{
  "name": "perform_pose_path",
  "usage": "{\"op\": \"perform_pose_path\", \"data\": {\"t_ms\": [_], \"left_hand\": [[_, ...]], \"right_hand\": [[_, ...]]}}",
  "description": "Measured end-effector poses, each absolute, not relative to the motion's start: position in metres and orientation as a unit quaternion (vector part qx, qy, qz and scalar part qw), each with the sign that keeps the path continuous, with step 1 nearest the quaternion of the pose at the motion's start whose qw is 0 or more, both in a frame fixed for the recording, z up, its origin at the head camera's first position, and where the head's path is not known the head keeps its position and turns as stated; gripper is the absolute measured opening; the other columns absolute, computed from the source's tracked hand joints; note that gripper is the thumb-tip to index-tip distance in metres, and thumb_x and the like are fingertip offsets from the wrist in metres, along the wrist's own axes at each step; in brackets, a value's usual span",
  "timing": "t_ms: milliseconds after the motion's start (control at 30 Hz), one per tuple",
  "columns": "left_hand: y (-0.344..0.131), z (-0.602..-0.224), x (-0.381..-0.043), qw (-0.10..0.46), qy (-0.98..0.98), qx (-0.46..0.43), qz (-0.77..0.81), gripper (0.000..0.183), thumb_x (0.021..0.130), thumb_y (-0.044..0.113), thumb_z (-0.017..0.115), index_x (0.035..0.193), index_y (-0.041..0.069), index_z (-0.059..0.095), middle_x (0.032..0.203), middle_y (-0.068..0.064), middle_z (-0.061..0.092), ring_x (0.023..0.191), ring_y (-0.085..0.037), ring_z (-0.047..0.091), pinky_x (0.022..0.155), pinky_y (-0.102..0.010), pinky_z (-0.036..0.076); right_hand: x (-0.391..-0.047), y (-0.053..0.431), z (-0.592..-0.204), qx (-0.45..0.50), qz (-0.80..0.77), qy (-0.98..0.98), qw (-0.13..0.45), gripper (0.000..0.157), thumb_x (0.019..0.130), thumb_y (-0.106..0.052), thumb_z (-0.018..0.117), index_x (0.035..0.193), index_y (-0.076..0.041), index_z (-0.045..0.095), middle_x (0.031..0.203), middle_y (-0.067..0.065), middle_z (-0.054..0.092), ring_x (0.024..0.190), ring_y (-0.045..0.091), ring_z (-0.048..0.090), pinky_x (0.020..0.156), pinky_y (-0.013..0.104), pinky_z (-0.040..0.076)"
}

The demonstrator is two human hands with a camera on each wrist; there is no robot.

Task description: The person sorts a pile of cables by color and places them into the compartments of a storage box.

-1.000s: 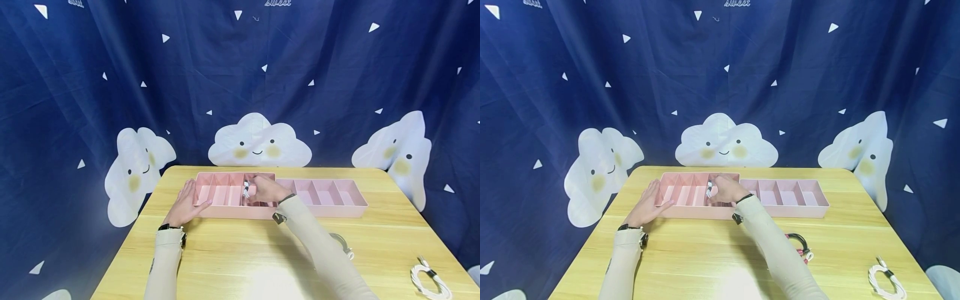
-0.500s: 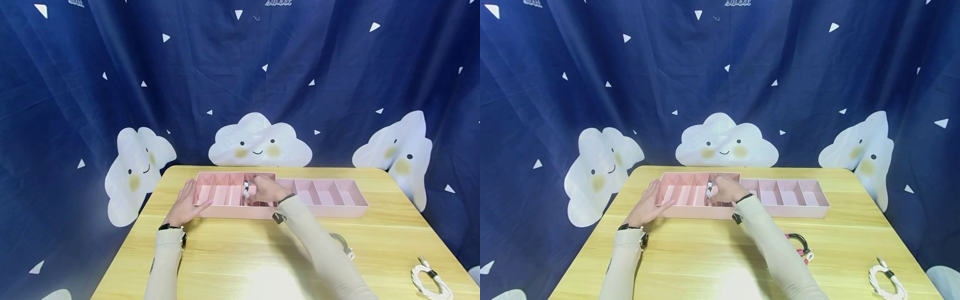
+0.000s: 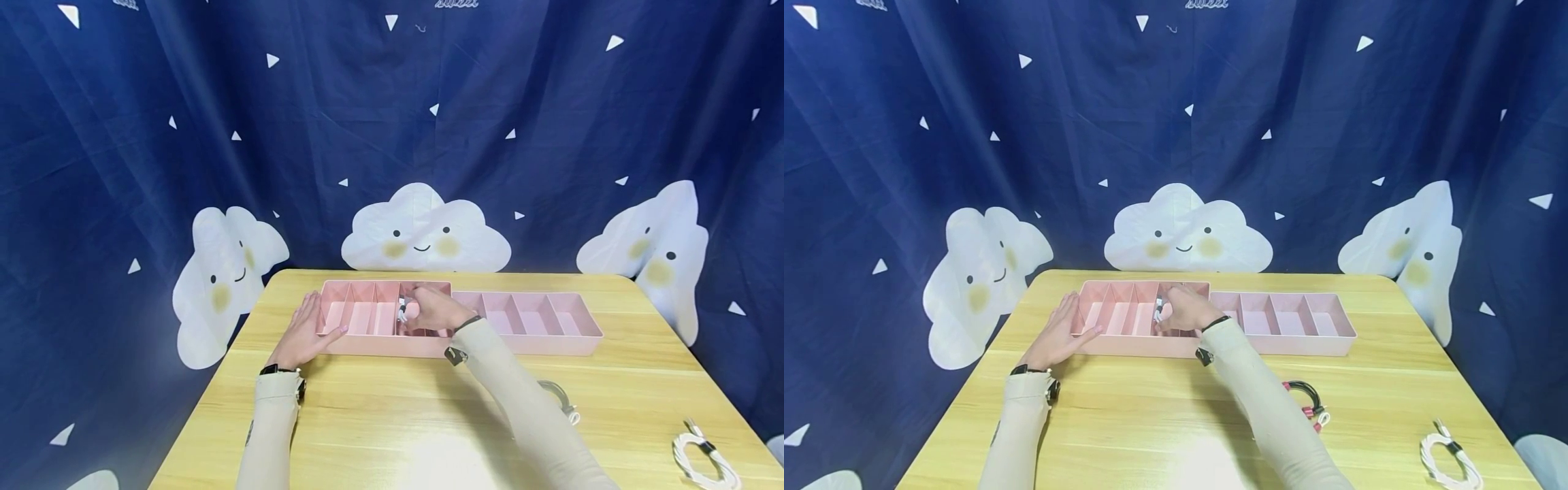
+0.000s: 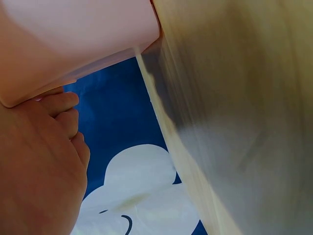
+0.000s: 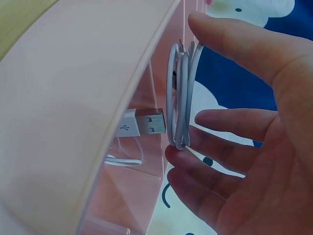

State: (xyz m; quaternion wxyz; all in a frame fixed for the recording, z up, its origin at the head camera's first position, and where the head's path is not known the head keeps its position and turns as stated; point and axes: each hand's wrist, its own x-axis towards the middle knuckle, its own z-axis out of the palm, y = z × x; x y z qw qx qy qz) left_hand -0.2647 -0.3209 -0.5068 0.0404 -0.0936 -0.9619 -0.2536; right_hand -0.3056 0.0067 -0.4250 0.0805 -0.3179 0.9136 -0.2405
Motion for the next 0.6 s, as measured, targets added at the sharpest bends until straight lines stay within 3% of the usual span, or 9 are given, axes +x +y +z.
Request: {"op": "perform_pose_path", "data": {"t_ms": [200,600], "left_hand": [[-0.3219,-0.509,-0.266,0.042,-0.963,-0.093,-0.249,0.116,0.092,0.073,0.058,0.164,-0.003,0.007,0.175,-0.02,0.005,0.163,-0.039,0.005,0.13,-0.064,0.009],[-0.3209,-0.5073,-0.2643,0.038,-0.961,-0.093,-0.257,0.116,0.092,0.074,0.058,0.165,0.002,0.006,0.175,-0.018,0.004,0.164,-0.034,0.0,0.131,-0.063,0.009]], "right_hand": [[-0.3059,0.0063,-0.425,-0.315,-0.239,0.915,0.082,0.04,0.078,-0.015,0.086,0.113,0.002,0.074,0.14,0.023,0.063,0.13,0.037,0.061,0.116,0.048,0.048],[-0.3095,0.0064,-0.4274,-0.313,-0.257,0.909,0.092,0.045,0.079,-0.012,0.086,0.119,0.003,0.072,0.146,0.024,0.059,0.136,0.039,0.057,0.119,0.049,0.045]]}}
